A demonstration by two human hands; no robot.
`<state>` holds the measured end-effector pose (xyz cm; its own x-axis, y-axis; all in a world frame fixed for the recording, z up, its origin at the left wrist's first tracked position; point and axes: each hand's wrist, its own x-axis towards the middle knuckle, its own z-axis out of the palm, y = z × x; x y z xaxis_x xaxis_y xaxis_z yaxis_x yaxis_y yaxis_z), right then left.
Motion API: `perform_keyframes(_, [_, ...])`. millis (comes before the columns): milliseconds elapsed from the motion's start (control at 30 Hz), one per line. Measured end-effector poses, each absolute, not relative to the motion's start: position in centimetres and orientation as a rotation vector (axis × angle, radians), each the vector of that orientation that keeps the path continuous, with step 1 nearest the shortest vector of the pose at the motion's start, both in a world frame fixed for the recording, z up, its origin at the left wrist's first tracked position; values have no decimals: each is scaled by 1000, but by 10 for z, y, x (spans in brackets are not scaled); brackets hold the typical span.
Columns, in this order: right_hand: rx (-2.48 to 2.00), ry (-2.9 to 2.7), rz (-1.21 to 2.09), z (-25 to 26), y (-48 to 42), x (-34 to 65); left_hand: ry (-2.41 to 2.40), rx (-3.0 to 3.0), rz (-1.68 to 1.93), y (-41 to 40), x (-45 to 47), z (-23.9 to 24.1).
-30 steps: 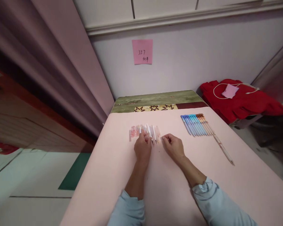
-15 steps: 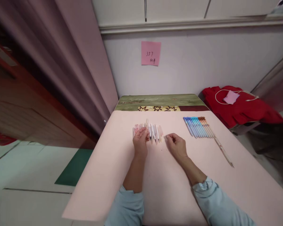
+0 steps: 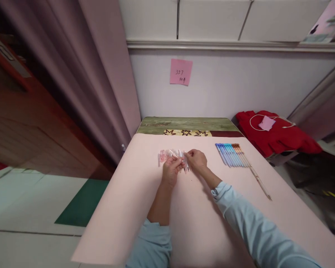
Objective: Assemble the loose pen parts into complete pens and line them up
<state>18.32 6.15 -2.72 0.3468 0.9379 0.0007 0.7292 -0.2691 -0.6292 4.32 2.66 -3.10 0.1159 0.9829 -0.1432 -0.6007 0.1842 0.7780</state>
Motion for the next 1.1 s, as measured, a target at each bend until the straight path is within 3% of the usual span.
perform_keyframes(500, [-2124, -1516, 568, -25, 81, 184, 794, 666, 1226, 25, 47, -31])
perform_keyframes(1100, [-1974, -1514, 678, -22, 74, 197, 876, 540, 1441, 32, 43, -33])
